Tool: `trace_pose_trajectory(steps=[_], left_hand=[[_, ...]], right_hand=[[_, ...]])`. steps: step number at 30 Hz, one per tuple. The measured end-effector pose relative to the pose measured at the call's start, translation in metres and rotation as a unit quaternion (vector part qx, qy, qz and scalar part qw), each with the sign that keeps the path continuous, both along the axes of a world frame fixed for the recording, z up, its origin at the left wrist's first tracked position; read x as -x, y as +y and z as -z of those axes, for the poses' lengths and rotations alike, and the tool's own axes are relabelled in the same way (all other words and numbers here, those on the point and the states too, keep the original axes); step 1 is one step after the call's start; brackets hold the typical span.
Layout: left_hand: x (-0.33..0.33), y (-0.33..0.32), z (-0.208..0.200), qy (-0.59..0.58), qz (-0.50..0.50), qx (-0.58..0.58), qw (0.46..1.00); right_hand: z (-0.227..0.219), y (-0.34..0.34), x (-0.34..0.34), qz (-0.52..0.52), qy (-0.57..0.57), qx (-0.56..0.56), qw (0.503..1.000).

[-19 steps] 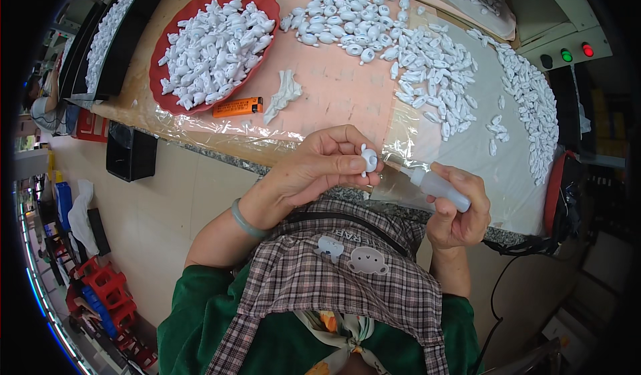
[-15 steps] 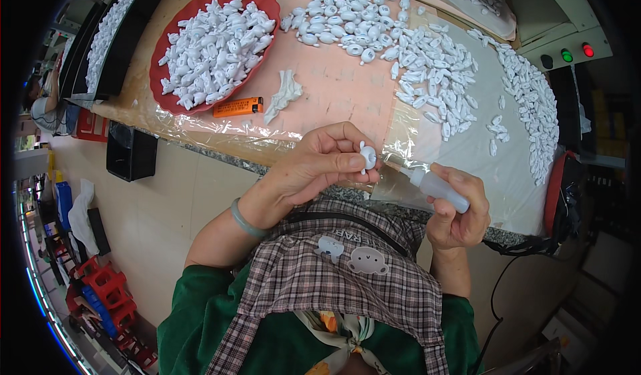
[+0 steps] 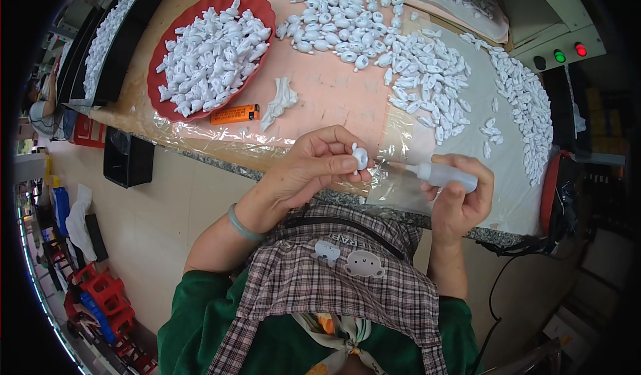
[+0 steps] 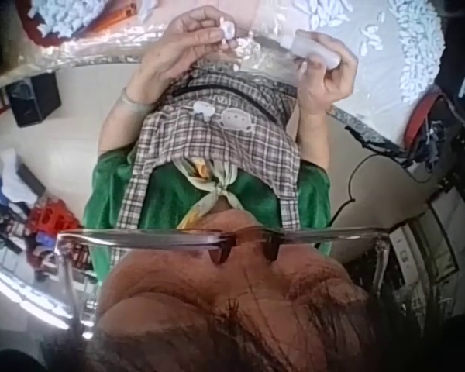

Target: Assembling small white plastic components using a glue bottle at a factory workstation.

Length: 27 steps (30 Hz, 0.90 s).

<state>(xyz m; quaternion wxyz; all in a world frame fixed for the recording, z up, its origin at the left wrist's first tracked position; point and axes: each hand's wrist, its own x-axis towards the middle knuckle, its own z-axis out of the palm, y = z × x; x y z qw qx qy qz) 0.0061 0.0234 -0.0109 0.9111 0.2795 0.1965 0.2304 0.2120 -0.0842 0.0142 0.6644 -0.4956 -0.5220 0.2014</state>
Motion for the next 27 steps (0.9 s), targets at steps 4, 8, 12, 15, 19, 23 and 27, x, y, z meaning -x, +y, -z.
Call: trace_pose_trajectory(steps=[4,8,12,15,19,23,27], left_hand=[[0.005,0.0,-0.002,0.008,-0.012,-0.003,1.0],[0.009,0.002,-0.004,0.001,-0.012,0.001,1.0],[0.014,0.004,-0.002,-0.005,-0.013,0.001,1.0],[0.017,0.006,-0.005,-0.004,-0.015,-0.004,1.0],[0.022,0.008,-0.006,-0.002,-0.016,0.001,1.0],[0.027,0.009,-0.005,-0.013,-0.028,0.004,1.0],[0.031,0.011,-0.005,-0.015,-0.03,0.013,0.999]], right_hand=[[-0.001,0.013,-0.012,-0.001,0.176,0.068,0.982],[-0.002,0.017,-0.024,-0.017,0.248,0.18,0.952],[-0.001,0.028,-0.022,-0.026,0.245,0.221,0.944],[0.005,0.044,-0.023,0.035,-0.014,0.276,0.96],[-0.002,0.072,-0.013,0.064,-0.281,0.209,0.935],[-0.005,0.085,-0.01,0.038,-0.365,0.226,0.902],[-0.008,0.088,-0.008,0.032,-0.395,0.261,0.88]])
